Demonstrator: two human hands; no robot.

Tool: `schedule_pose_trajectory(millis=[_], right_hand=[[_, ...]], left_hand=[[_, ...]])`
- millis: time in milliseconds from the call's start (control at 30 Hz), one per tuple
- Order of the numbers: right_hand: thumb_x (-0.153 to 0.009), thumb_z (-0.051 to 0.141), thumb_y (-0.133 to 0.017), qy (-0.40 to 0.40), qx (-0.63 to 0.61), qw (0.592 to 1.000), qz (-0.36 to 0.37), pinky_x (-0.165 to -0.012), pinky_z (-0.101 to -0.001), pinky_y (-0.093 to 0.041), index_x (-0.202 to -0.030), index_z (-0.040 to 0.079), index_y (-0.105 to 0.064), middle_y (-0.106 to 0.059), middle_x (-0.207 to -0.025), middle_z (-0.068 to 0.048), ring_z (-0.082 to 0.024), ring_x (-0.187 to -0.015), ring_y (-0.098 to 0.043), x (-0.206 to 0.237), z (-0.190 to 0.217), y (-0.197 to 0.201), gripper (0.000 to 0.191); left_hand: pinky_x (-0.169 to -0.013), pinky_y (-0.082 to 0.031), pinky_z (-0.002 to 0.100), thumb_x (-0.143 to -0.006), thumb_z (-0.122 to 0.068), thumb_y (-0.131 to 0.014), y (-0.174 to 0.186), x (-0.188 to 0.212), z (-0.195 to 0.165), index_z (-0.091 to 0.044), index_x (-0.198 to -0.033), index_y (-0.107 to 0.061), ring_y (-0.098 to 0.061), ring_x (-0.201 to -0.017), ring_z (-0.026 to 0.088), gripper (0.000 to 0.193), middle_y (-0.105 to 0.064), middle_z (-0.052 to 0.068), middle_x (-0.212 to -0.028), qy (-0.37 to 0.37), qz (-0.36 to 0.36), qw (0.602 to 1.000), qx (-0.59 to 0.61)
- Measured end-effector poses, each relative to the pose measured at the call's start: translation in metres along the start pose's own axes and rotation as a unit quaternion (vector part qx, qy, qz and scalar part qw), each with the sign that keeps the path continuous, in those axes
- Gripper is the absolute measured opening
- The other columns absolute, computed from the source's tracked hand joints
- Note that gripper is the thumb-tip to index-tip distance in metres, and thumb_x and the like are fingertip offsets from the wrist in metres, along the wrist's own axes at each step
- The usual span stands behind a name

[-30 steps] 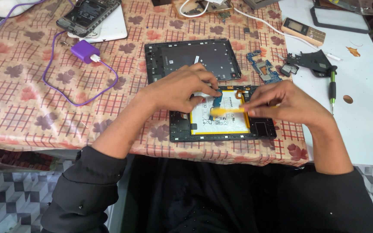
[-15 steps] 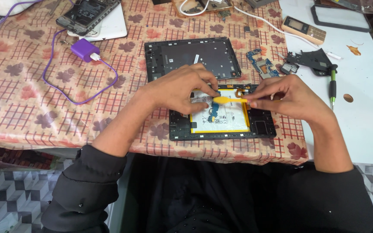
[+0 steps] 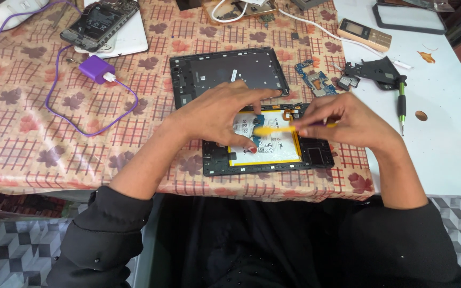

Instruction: The person cleans the interior of a disassembled tablet using a toothbrush and then uses a screwdriver to tighten screws on the device's frame.

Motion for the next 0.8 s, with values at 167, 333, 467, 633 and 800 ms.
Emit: schedule_pose_trajectory(millis=[167, 333, 467, 633, 800], right_hand=[[-0.082, 0.009, -0.081, -0.03, 0.038, 0.998, -0.041, -0.068, -0.0308, -0.052, -0.104, 0.014, -0.083, -0.079, -0.089, -0.006, -0.016, -0.075, -0.069, -0.0017, -0.0026, -0.0009, 0.022], [-0.082, 0.009, -0.082, 0.004, 0.029, 1.0, -0.007, -0.071, -0.0302, -0.055, -0.102, 0.014, -0.083, -0.08, -0.088, -0.005, -0.014, -0.076, -0.07, -0.0036, -0.0027, -0.0041, 0.022], [-0.079, 0.01, -0.083, 0.077, -0.007, 0.997, 0.02, -0.077, -0.0283, -0.059, -0.101, 0.014, -0.082, -0.079, -0.09, -0.005, -0.012, -0.079, -0.071, -0.0035, -0.0016, -0.0059, 0.023], [-0.08, 0.012, -0.083, 0.044, 0.018, 0.999, -0.007, -0.068, -0.0288, -0.056, -0.102, 0.015, -0.083, -0.079, -0.086, -0.004, -0.014, -0.074, -0.068, -0.0027, -0.0032, -0.0049, 0.022], [-0.081, 0.011, -0.082, 0.065, 0.023, 0.997, -0.016, -0.07, -0.0282, -0.056, -0.104, 0.016, -0.082, -0.078, -0.087, -0.003, -0.013, -0.075, -0.069, -0.0031, 0.0006, -0.006, 0.023]], left_hand=[[-0.101, -0.044, 0.043, -0.059, -0.043, -0.094, -0.0008, 0.0001, 0.0013, -0.012, -0.153, -0.043, -0.062, -0.106, 0.024, 0.112, -0.074, 0.003, -0.113, 0.0, -0.003, 1.0, 0.006], [-0.101, -0.044, 0.043, -0.058, -0.041, -0.094, 0.0002, 0.001, 0.0009, -0.013, -0.153, -0.045, -0.063, -0.105, 0.025, 0.111, -0.075, 0.003, -0.11, -0.002, -0.004, 1.0, 0.01], [-0.101, -0.044, 0.044, -0.058, -0.04, -0.094, 0.0017, 0.0009, -0.0002, -0.014, -0.153, -0.045, -0.064, -0.105, 0.025, 0.11, -0.075, 0.003, -0.109, -0.008, -0.007, 1.0, 0.018], [-0.102, -0.044, 0.044, -0.057, -0.037, -0.094, 0.0017, -0.0004, -0.0015, -0.016, -0.153, -0.044, -0.063, -0.107, 0.025, 0.11, -0.074, 0.003, -0.11, 0.013, 0.0, 1.0, 0.023], [-0.105, -0.043, 0.045, -0.057, -0.034, -0.095, 0.0019, -0.0002, -0.0023, -0.017, -0.154, -0.042, -0.062, -0.111, 0.027, 0.112, -0.072, 0.004, -0.115, 0.019, 0.005, 0.999, 0.032]])
Point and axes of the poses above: each hand's wrist, its own x-axis away from the middle knuckle, its own y-axis out of the back of the hand, z = x × y, the point moved 2 cm from there along -x, towards the middle knuckle
